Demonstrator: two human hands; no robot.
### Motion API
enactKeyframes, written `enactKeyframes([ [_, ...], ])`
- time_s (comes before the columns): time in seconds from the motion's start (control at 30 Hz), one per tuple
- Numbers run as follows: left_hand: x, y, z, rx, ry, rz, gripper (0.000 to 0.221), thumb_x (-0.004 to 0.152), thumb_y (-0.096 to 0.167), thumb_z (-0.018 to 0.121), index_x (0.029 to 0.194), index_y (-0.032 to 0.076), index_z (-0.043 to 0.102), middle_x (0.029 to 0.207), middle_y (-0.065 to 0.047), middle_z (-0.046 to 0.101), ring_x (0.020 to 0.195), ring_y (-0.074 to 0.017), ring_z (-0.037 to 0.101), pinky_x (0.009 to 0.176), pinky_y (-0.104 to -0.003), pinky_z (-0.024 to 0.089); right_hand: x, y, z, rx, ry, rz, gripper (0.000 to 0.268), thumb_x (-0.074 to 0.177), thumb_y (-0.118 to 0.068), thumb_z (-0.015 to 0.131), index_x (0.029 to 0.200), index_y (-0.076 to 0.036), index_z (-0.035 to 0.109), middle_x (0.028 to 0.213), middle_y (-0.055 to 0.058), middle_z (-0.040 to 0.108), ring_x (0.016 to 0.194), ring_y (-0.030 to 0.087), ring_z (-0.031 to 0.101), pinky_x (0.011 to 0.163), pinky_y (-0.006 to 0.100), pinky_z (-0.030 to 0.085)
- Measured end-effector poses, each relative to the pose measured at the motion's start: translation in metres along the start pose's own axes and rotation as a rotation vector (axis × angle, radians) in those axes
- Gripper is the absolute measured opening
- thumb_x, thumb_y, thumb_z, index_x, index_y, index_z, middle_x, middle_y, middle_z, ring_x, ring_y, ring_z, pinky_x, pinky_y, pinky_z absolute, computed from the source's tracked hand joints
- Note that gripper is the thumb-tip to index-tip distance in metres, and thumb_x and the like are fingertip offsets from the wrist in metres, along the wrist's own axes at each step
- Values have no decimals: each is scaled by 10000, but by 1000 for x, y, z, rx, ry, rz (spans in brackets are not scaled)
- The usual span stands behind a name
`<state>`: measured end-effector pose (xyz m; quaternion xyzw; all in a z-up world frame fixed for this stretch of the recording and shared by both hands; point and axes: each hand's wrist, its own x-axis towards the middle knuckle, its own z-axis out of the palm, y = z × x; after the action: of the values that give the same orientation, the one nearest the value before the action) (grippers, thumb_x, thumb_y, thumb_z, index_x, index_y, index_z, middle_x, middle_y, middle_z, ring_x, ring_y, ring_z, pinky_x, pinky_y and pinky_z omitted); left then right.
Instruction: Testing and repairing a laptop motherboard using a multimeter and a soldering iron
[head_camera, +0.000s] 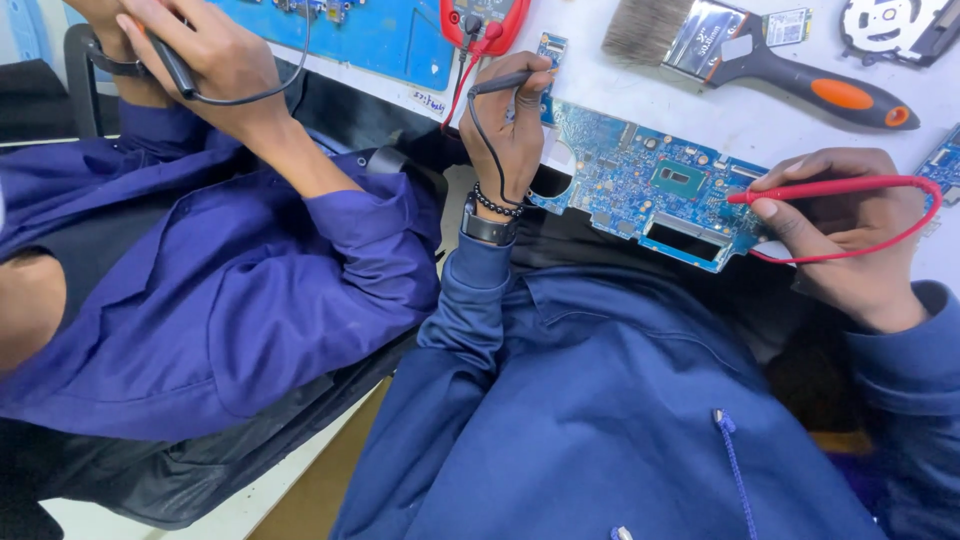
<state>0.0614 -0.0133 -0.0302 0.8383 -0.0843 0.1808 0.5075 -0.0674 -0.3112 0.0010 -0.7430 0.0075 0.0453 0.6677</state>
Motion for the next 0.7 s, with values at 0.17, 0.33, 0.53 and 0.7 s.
enactKeyframes([
  [0.17,3,3,-1,-2,-13,-13,399,1067,446,514,985,113,717,998,-22,721,961,-235,715,874,-382,609,0,-2,1,30,5,20,339,1038,138,691,1253,68,438,1146,300,595,1112,415,697,994,472,617],
  [0.33,5,10,0,-85,-35,-61,445,1053,502,516,975,104,698,1034,-60,704,1037,-259,680,926,-410,592,0,2,0,-6,14,-7,308,1037,116,713,1233,74,479,1144,280,608,1091,417,719,934,448,614],
  [0.53,7,8,0,16,-27,76,397,1094,419,470,959,97,659,945,-36,659,881,-227,669,805,-372,562,1,6,0,70,26,-50,285,1042,97,723,1190,21,491,1115,228,607,1086,358,698,970,428,622],
  [0.7,7,4,0,28,-22,116,373,1098,399,477,979,95,657,958,-40,661,880,-233,666,810,-383,565,3,7,-5,-23,10,-120,183,1057,101,725,1118,49,561,1160,256,619,1072,353,688,975,423,612],
])
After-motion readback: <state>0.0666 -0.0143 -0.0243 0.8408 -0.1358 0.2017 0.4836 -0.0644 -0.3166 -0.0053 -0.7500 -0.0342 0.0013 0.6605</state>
